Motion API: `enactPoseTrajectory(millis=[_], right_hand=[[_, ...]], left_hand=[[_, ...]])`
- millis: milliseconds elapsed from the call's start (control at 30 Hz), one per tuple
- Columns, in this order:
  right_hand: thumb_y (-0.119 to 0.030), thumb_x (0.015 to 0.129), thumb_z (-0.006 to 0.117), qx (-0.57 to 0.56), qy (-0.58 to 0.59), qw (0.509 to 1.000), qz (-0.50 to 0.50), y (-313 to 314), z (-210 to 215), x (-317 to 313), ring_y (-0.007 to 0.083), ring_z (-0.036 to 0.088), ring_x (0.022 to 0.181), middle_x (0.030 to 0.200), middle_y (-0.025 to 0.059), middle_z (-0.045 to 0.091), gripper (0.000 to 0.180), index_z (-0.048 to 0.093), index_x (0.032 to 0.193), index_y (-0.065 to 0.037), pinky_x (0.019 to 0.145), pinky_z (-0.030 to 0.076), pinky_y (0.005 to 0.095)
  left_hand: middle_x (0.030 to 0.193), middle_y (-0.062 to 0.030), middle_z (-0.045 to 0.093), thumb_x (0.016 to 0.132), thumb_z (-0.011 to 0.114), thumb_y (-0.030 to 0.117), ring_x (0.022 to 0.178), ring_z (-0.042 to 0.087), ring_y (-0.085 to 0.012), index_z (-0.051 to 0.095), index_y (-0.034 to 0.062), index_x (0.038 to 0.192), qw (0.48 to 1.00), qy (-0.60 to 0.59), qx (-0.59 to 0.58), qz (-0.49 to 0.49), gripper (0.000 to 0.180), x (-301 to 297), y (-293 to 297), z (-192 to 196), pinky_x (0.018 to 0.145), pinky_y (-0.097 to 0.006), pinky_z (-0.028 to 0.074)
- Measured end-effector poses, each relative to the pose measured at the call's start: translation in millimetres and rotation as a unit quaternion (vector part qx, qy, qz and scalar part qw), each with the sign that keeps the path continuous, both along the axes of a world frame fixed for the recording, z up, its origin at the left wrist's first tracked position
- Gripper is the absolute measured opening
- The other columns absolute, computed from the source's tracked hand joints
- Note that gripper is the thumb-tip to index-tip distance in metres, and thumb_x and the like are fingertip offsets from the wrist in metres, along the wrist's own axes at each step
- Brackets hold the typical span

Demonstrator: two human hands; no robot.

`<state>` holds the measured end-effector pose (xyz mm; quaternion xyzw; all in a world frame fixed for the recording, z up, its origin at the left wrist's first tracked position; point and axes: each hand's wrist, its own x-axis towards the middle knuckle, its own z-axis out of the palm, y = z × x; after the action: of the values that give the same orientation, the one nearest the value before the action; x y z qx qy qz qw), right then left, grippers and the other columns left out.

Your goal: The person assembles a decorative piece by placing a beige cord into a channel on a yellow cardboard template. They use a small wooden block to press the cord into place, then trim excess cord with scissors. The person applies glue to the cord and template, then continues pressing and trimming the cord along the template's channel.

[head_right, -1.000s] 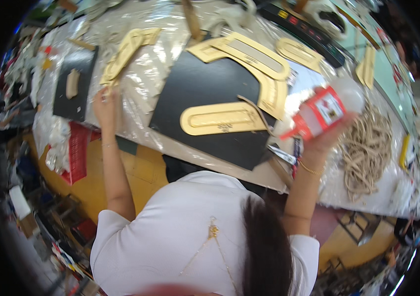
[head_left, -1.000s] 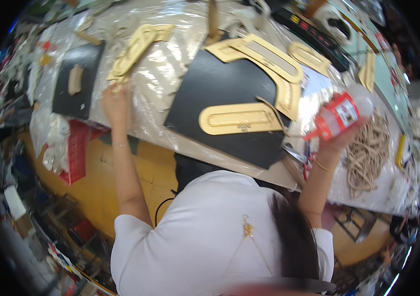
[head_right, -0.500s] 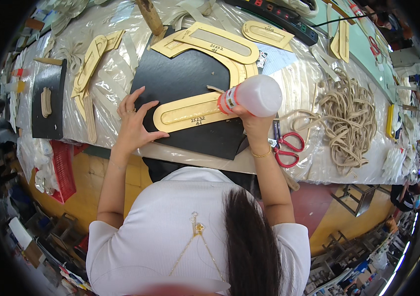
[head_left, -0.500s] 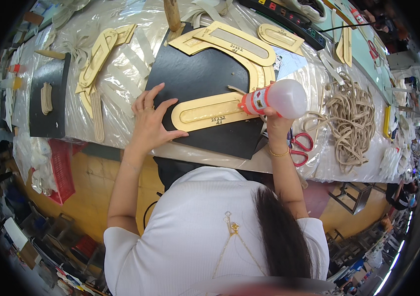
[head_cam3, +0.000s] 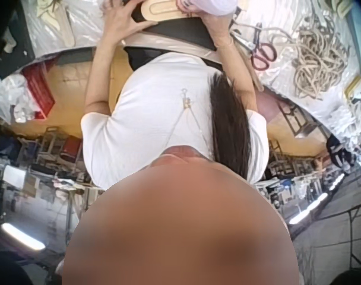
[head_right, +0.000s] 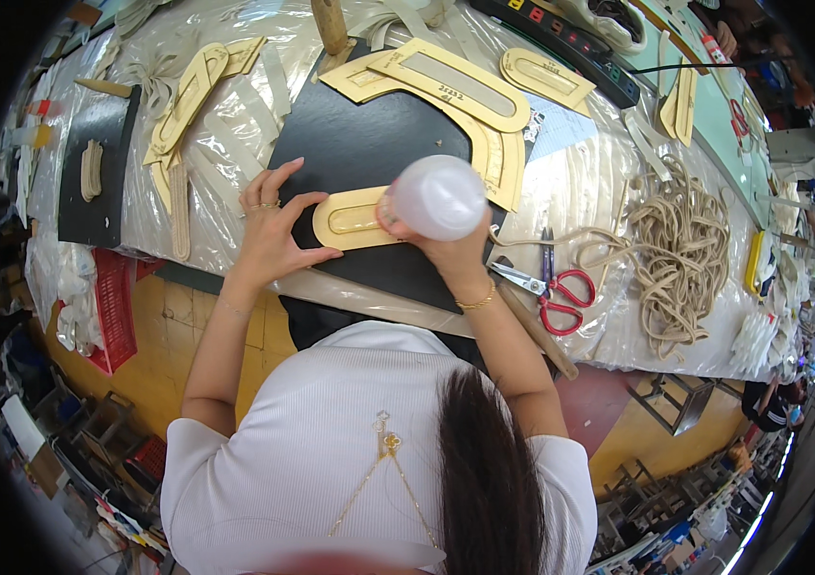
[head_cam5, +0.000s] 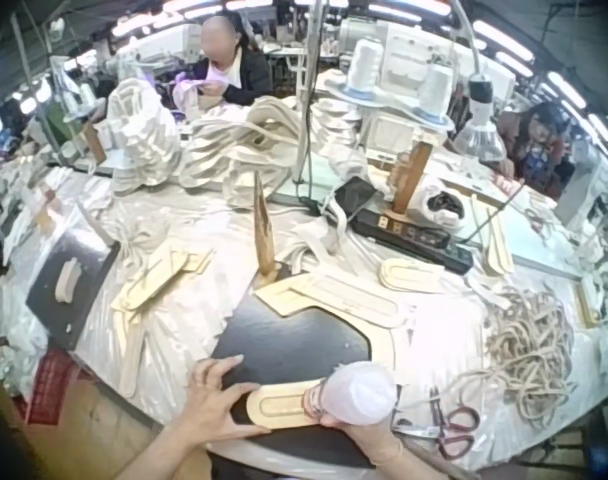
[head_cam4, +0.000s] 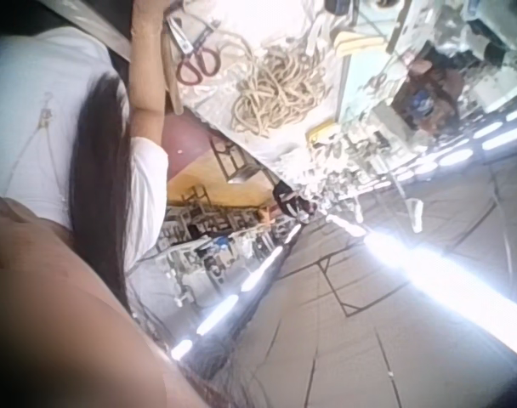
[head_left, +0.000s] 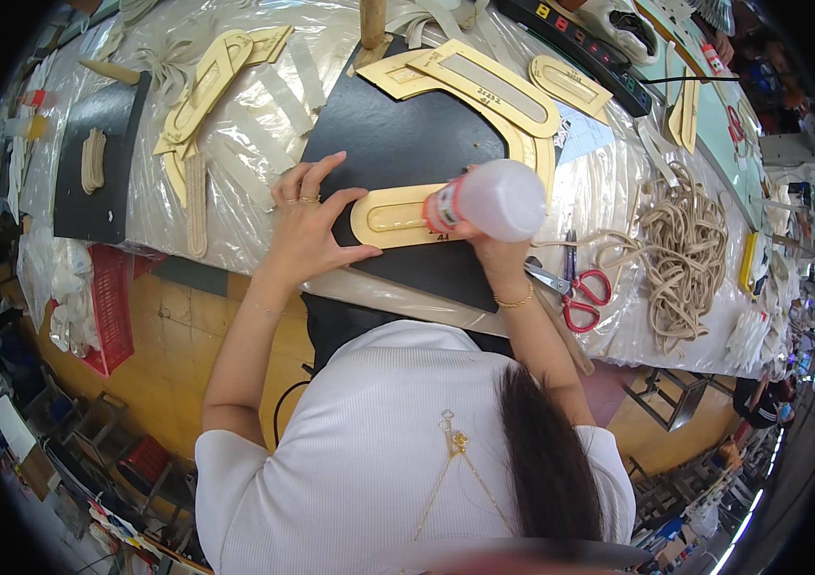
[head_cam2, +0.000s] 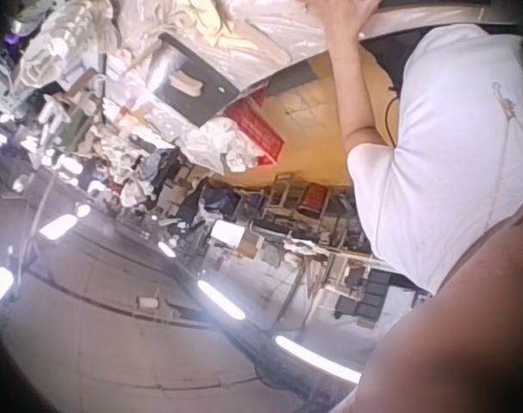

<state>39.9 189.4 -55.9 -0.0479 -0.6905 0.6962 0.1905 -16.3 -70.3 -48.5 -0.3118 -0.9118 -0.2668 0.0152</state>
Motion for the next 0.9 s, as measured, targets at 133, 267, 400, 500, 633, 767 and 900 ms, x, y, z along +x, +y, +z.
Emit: enactPoseTrajectory(millis=[133, 267, 400, 500, 633, 767, 900], right_hand=[[-0.029, 0.060, 0.100, 0.030, -0.027, 0.996, 0.085, -31.8, 2.0, -9.9, 0.0193, 0.071, 0.094, 0.106, 0.0081, 0.072, 0.075, 0.062, 0.118, -0.001, 0.085, 0.056, 0.0334], [-0.036, 0.062, 0.098, -0.031, -0.034, 0.997, 0.068, -40.8, 11.3, -18.4, 0.0207, 0.067, 0.103, 0.112, 0.0087, 0.068, 0.078, 0.060, 0.121, 0.000, 0.091, 0.054, 0.0336], [-0.073, 0.084, 0.061, -0.367, -0.027, 0.929, -0.050, 15.1, 40.5, -28.4, 0.0248, 0.066, 0.110, 0.121, 0.0097, 0.063, 0.085, 0.049, 0.135, -0.006, 0.096, 0.057, 0.0468], [-0.075, 0.080, 0.067, -0.454, 0.017, 0.874, -0.172, 78.2, 67.3, -26.2, 0.0280, 0.068, 0.103, 0.113, 0.0137, 0.068, 0.086, 0.057, 0.125, -0.002, 0.086, 0.060, 0.0438], [-0.073, 0.082, 0.066, -0.462, 0.076, 0.853, -0.229, 116.3, 79.5, -2.3, 0.0288, 0.068, 0.101, 0.114, 0.0107, 0.066, 0.082, 0.057, 0.123, -0.003, 0.087, 0.059, 0.0432], [-0.071, 0.084, 0.065, -0.487, 0.087, 0.845, -0.204, 129.1, 81.2, 22.2, 0.0281, 0.068, 0.101, 0.114, 0.0096, 0.067, 0.076, 0.057, 0.125, -0.007, 0.088, 0.058, 0.0439], [-0.068, 0.088, 0.063, -0.465, 0.127, 0.851, -0.208, 135.9, 89.7, 24.5, 0.0276, 0.068, 0.100, 0.111, 0.0092, 0.068, 0.071, 0.057, 0.126, -0.009, 0.092, 0.057, 0.0461]], left_hand=[[0.153, -0.0075, 0.039, 0.057, 0.092, 0.051, 0.138, 0.029, -0.0360, 0.072, 0.0173, 0.112, 1.000, 0.007, 0.003, 0.004, 0.067, 0.4, 0.6, -1.2, 0.113, -0.050, 0.022], [0.151, -0.0062, 0.040, 0.056, 0.090, 0.055, 0.136, 0.030, -0.0353, 0.070, 0.0168, 0.115, 1.000, 0.000, 0.003, -0.001, 0.073, -1.4, 4.0, 5.7, 0.111, -0.052, 0.023], [0.145, -0.0084, 0.047, 0.068, 0.087, 0.044, 0.135, 0.037, -0.0338, 0.065, 0.0150, 0.126, 0.997, -0.049, 0.055, 0.004, 0.068, -12.4, 16.8, 21.8, 0.113, -0.050, 0.025], [0.136, -0.0078, 0.054, 0.080, 0.080, 0.029, 0.129, 0.045, -0.0301, 0.064, 0.0139, 0.127, 0.996, -0.027, 0.073, -0.046, 0.051, -29.8, 51.5, 23.4, 0.111, -0.046, 0.030], [0.129, -0.0071, 0.057, 0.082, 0.078, 0.024, 0.126, 0.046, -0.0289, 0.067, 0.0114, 0.120, 0.987, 0.007, 0.051, -0.151, 0.042, -56.1, 113.2, 12.2, 0.104, -0.043, 0.034], [0.120, -0.0073, 0.064, 0.082, 0.077, 0.016, 0.117, 0.055, -0.0267, 0.070, 0.0112, 0.112, 0.976, -0.022, -0.007, -0.218, 0.031, -74.1, 137.8, 17.6, 0.104, -0.038, 0.038], [0.107, -0.0100, 0.069, 0.088, 0.070, 0.009, 0.104, 0.063, -0.0232, 0.065, 0.0056, 0.103, 0.919, -0.254, 0.240, -0.183, 0.016, -75.2, 151.9, 43.8, 0.097, -0.036, 0.044]])
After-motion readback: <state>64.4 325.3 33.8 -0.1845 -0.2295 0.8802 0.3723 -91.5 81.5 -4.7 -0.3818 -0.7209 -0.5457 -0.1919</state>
